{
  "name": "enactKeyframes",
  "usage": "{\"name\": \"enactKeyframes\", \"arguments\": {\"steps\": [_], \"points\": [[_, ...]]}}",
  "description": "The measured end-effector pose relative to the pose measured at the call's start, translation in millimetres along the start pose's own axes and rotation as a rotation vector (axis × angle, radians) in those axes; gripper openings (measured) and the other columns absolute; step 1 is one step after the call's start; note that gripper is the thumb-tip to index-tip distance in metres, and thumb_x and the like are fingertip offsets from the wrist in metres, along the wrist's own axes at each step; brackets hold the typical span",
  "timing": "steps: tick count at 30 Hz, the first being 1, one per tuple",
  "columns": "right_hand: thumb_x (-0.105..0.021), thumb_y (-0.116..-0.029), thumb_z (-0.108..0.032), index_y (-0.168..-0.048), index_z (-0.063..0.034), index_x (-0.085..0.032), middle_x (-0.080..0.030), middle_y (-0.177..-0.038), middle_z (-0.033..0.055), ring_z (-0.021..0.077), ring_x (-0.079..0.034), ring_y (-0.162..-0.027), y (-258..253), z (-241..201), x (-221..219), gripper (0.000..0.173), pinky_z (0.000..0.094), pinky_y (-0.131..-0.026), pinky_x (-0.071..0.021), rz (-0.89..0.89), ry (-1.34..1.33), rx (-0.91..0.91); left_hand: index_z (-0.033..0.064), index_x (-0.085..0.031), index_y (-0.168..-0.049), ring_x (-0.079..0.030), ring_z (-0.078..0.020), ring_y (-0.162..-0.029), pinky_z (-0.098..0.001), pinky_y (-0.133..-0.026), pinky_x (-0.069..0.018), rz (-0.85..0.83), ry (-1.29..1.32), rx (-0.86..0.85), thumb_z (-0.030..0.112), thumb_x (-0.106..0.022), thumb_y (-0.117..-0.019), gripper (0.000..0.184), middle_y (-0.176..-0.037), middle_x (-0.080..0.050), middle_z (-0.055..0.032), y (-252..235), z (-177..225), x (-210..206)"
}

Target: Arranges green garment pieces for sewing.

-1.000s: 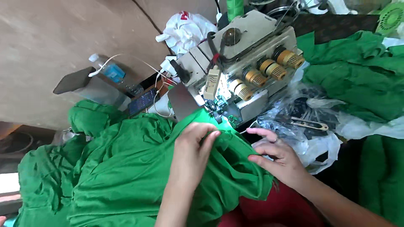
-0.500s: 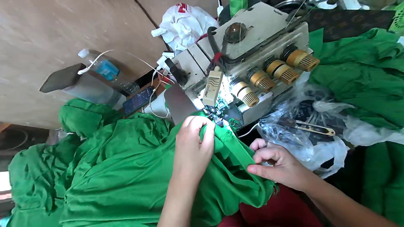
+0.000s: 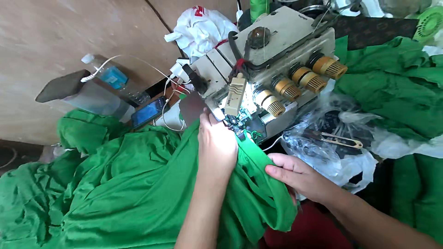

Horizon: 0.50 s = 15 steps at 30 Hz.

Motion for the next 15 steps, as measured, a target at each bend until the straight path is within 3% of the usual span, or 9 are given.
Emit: {"name": "enactKeyframes", "arguments": {"steps": [2,6,8,11,15], "points": [[-0.047,-0.109,-0.025,-0.108,-0.0131,-0.063,-0.067,-0.08,-0.0084,-0.0022,-0.061,-0.056,-1.3,-1.6,-3.6,0.02,0.0157,-0.044,-0.0498,-0.018,-0.002,-0.007,-0.011,-0.054,-0.136,-0.048,-0.044,-0.137,-0.0542,-0.105,-0.0464,-0.001,-0.014,0.027,0.011,-0.048,-0.1005,0.042,-0.149,-0.043,-0.0327,-2.0,-0.7,-1.0],[-0.049,-0.1084,-0.025,-0.108,-0.014,-0.063,-0.067,-0.081,-0.0091,-0.0039,-0.06,-0.058,0.5,3.5,-5.9,0.018,0.0138,-0.045,-0.0487,0.022,0.001,0.014,-0.0111,-0.058,-0.128,-0.055,-0.0437,-0.128,-0.0534,-0.099,-0.0505,0.036,-0.005,-0.004,0.012,-0.048,-0.1019,0.036,-0.139,-0.05,-0.0326,-2.9,-1.7,2.2],[-0.05,-0.1084,-0.025,-0.107,-0.0142,-0.064,-0.068,-0.081,-0.0098,-0.0042,-0.061,-0.058,-2.5,1.3,-5.6,0.018,0.0133,-0.045,-0.0489,0.044,0.009,0.035,-0.0096,-0.056,-0.131,-0.056,-0.0446,-0.126,-0.0565,-0.098,-0.0499,0.014,0.009,0.004,0.013,-0.048,-0.103,0.037,-0.141,-0.048,-0.032,-8.6,-5.1,3.3],[-0.051,-0.1076,-0.023,-0.104,-0.0132,-0.066,-0.068,-0.079,-0.0096,-0.0035,-0.059,-0.055,-10.4,-1.9,-3.2,0.018,0.0134,-0.044,-0.0484,0.083,0.027,0.057,-0.008,-0.059,-0.127,-0.056,-0.0424,-0.129,-0.0555,-0.102,-0.0491,0.032,0.071,0.03,0.011,-0.057,-0.1,0.033,-0.145,-0.048,-0.03,-18.2,-13.7,7.2],[-0.052,-0.1063,-0.024,-0.1,-0.0159,-0.067,-0.067,-0.074,-0.0107,-0.0037,-0.057,-0.051,-15.6,-3.4,-2.0,0.018,0.013,-0.042,-0.0465,0.126,0.056,0.061,-0.0058,-0.059,-0.122,-0.058,-0.0339,-0.124,-0.0469,-0.1,-0.0511,0.219,0.277,-0.127,0.011,-0.056,-0.0994,0.028,-0.13,-0.059,-0.024,-7.6,-20.0,28.0]]}}
Point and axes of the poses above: each hand's wrist, its own y-axis away from the middle knuckle, its own x-axis out of the back of the hand, z = x × y, the point moved 9 cm from there along -y, towards the middle knuckle
